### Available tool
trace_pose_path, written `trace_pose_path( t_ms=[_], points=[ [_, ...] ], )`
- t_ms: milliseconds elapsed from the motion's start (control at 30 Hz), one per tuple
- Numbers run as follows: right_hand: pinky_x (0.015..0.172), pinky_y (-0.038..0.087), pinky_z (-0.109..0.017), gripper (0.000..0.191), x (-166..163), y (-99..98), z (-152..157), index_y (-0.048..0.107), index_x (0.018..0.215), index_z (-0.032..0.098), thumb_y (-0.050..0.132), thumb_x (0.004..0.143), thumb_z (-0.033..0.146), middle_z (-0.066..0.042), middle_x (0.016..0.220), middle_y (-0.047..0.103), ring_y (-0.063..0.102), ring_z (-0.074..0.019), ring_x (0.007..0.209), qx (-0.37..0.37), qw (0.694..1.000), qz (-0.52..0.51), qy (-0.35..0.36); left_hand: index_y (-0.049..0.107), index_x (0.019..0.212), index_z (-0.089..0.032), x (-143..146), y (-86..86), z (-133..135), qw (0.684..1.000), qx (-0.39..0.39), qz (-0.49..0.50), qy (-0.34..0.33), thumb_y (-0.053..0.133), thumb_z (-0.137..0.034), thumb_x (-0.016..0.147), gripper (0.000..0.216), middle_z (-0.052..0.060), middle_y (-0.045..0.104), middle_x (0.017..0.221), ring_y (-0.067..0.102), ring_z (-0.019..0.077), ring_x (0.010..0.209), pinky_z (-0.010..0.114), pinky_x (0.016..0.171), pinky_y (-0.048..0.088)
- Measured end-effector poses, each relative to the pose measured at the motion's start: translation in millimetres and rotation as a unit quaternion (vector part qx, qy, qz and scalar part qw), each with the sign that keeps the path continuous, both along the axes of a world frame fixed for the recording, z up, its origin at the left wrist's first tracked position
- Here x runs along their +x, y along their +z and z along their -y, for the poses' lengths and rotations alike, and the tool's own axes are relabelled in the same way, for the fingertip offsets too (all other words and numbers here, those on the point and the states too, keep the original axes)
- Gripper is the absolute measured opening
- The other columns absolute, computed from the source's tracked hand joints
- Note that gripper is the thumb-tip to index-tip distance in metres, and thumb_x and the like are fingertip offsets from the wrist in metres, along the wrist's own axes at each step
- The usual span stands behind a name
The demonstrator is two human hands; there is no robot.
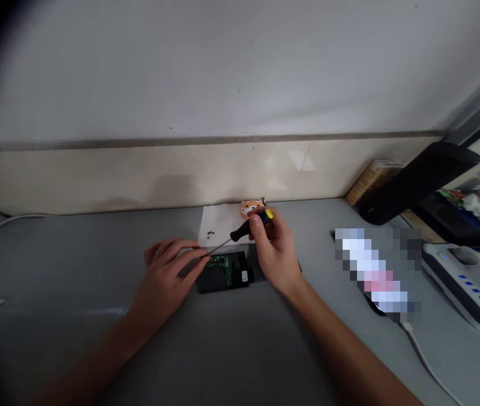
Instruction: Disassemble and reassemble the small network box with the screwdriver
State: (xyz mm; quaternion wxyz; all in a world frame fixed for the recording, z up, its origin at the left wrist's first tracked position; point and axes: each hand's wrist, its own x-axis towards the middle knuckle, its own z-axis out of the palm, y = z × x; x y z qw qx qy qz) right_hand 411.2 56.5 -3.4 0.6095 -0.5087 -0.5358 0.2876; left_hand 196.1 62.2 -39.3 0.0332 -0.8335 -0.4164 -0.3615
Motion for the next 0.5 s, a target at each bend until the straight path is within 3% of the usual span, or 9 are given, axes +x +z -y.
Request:
trace_pose_path(
  t_ms=[333,500],
  points=[
    [0.057,0.047,-0.028,0.029,0,-3.3,2,0.064,0.096,0.023,0.058,0.096,0.052,0.000,0.078,0.062,0.054,-0.0130,0.063,0.014,0.999,0.042,0.000,0.069,0.120,-0.024,-5,-4.9,-7,0.998,-0.049,-0.019,-0.022,0.041,-0.029,0.109,0.030,0.007,0.074,0.111,0.066,0.0242,0.103,0.043,0.093,0.041],
    [0.055,0.043,-0.028,0.033,1,-6.7,0,0.065,0.095,0.023,0.058,0.095,0.055,0.001,0.074,0.060,0.053,-0.0133,0.062,-0.003,0.999,0.052,-0.011,0.067,0.113,-0.023,-6,-6.5,-10,0.994,-0.107,0.003,-0.029,0.034,-0.027,0.108,0.033,0.006,0.074,0.104,0.068,0.0216,0.099,0.038,0.087,0.046]
  ],
)
